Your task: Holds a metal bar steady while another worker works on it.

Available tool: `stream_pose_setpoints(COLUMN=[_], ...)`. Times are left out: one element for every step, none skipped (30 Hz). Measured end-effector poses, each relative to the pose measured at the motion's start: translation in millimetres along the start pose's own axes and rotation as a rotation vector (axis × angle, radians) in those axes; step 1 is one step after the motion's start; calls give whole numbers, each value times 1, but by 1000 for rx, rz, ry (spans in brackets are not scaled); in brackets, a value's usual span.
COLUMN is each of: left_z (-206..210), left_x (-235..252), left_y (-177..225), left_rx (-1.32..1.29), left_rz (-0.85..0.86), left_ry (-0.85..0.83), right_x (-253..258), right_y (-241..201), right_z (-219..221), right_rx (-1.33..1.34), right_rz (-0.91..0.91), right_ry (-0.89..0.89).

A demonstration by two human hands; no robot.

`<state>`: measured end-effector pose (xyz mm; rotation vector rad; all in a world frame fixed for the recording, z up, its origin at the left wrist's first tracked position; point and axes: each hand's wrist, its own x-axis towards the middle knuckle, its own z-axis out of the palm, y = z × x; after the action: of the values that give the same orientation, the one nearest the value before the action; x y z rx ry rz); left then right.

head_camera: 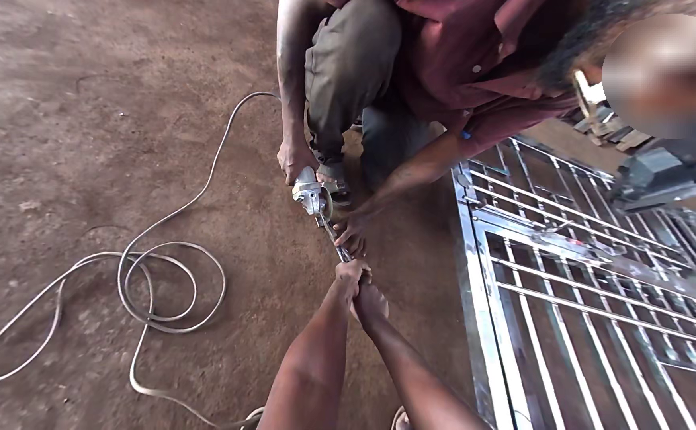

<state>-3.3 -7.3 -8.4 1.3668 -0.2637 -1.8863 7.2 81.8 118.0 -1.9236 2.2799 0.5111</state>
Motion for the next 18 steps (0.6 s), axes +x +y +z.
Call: stream_pose_setpoints(left_z=[-5,-5,-2,1,3,3,0,-3,-3,-1,1,2,3,4,5,6,6,6], left_x=[8,6,3,-1,-5,3,21,34,41,38,28,20,11,4,-2,-8,-7,-6], left_y=[-4,-4,-1,2,4,0,-11,-20,-25,-25,-19,-14,-6,-1,3,6,4,2], left_rx=[-34,-71,-68,-20,32,65,68,70,54,20,-15,-56,-95,-107,-109,-102,-110,-117], left_rz=[9,-11,-18,2,13,27,48,72,85,79,44,3,-41,-69,-84,-89,-83,-81], left_ry=[-38,-23,18,46,57,45,13,-20,-29,-17,6,30,55,73,82,89,102,101], right_x=[2,4,4,3,2,2,3,3,3,3,3,3,3,3,3,2,2,2], right_y=[-1,-3,-5,-6,-7,-6,-6,-5,-5,-5,-5,-5,-5,-5,-5,-5,-5,-5], right_z=[-34,-46,-49,-49,-47,-46,-45,-45,-45,-46,-46,-46,-46,-47,-47,-48,-49,-49], right_rx=[36,38,40,44,37,33,32,32,33,35,37,41,44,47,51,50,42,37], right_rz=[10,31,57,73,79,79,77,78,81,85,88,88,87,85,83,80,75,73], right_ry=[-334,-441,-461,-447,-439,-437,-435,-436,-441,-445,-448,-447,-443,-445,-447,-450,-456,-457])
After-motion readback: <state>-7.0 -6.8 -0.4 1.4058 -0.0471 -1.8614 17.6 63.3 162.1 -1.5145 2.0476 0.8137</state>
